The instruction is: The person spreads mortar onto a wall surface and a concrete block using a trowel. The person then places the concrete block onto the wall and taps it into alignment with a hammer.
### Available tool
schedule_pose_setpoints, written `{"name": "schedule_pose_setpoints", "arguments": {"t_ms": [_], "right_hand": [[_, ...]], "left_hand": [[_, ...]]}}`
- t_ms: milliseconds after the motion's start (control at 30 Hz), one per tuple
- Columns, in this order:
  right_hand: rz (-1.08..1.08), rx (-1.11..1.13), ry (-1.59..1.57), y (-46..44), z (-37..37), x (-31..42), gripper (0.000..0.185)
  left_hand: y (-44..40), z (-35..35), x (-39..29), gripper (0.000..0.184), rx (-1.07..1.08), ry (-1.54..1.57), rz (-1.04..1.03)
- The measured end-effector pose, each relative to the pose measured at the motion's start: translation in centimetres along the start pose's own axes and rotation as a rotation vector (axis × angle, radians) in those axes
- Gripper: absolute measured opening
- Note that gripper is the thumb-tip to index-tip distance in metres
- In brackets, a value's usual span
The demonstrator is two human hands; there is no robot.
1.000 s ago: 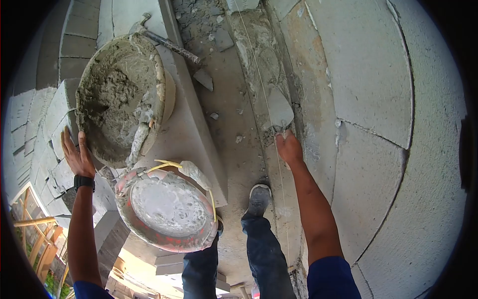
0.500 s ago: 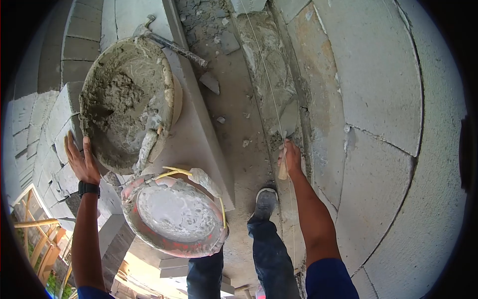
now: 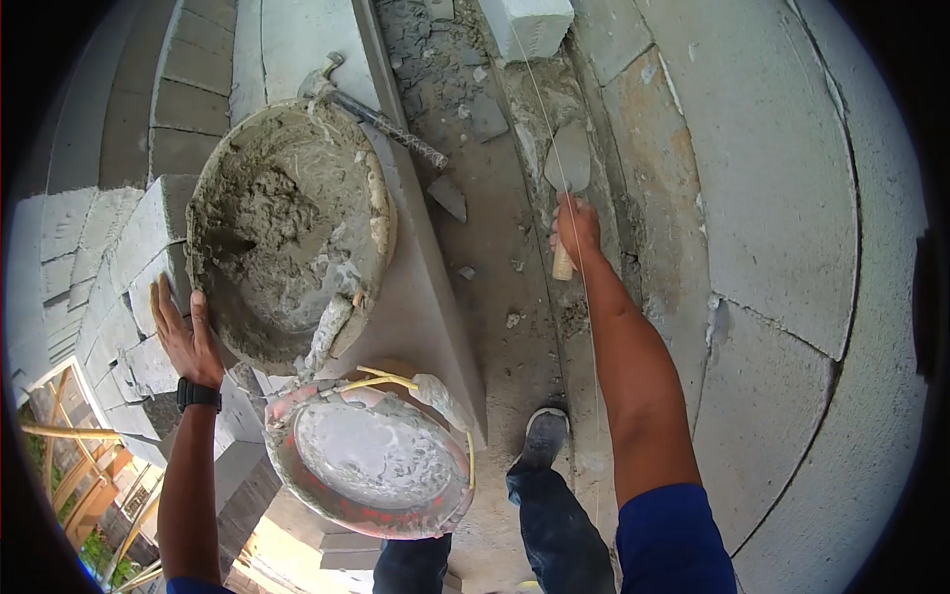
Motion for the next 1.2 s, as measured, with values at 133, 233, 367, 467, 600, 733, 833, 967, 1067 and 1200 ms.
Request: {"name": "schedule_pose_setpoints", "arguments": {"t_ms": [133, 233, 367, 467, 600, 733, 833, 967, 1067, 1200], "right_hand": [[0.23, -0.028, 0.283, -5.7, -1.5, 3.6, 0.054], [0.104, 0.06, 0.346, -6.1, -0.8, 6.1, 0.053], [0.111, 0.094, 0.558, -4.4, 2.1, 3.3, 0.052], [0.059, 0.124, 0.552, 2.3, 5.2, -3.4, 0.052], [0.087, 0.072, 0.669, 12.5, 10.2, -14.2, 0.054], [0.06, 0.023, 0.67, 21.9, 14.4, -21.2, 0.051], [0.092, -0.055, 0.723, 25.4, 15.5, -22.1, 0.049], [0.026, -0.042, 0.742, 25.8, 14.5, -21.4, 0.049], [0.039, -0.047, 0.776, 23.9, 12.4, -17.8, 0.05], [0.129, -0.028, 0.834, 21.4, 10.4, -14.9, 0.049]], "left_hand": [[-0.2, 0.1, -0.3, 0.067, -0.014, 0.0, 0.001], [0.0, -0.1, 0.1, 0.067, 0.009, 0.028, -0.015], [-0.1, -0.3, 0.2, 0.067, 0.0, -0.005, -0.017], [0.0, 0.0, -0.3, 0.067, -0.018, -0.033, -0.008], [0.1, 0.0, -0.1, 0.068, -0.027, -0.03, -0.005], [0.0, -0.4, 0.8, 0.071, -0.03, -0.018, 0.005], [-0.1, -0.7, 1.2, 0.073, -0.034, -0.017, 0.004], [-0.2, -0.7, 1.3, 0.074, -0.024, -0.02, -0.01], [-0.3, -0.8, 1.6, 0.075, -0.024, -0.025, -0.026], [-0.6, -1.2, 2.2, 0.076, -0.028, -0.004, -0.052]]}}
Point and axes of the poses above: each hand's wrist, its own y-axis away from the middle knuckle, its own z-axis out of the back of the hand, x = y × z, the point moved 8 cm from there along -y, towards the middle knuckle, and after that the axes turned 4 degrees about z, right-handed, at the moved point
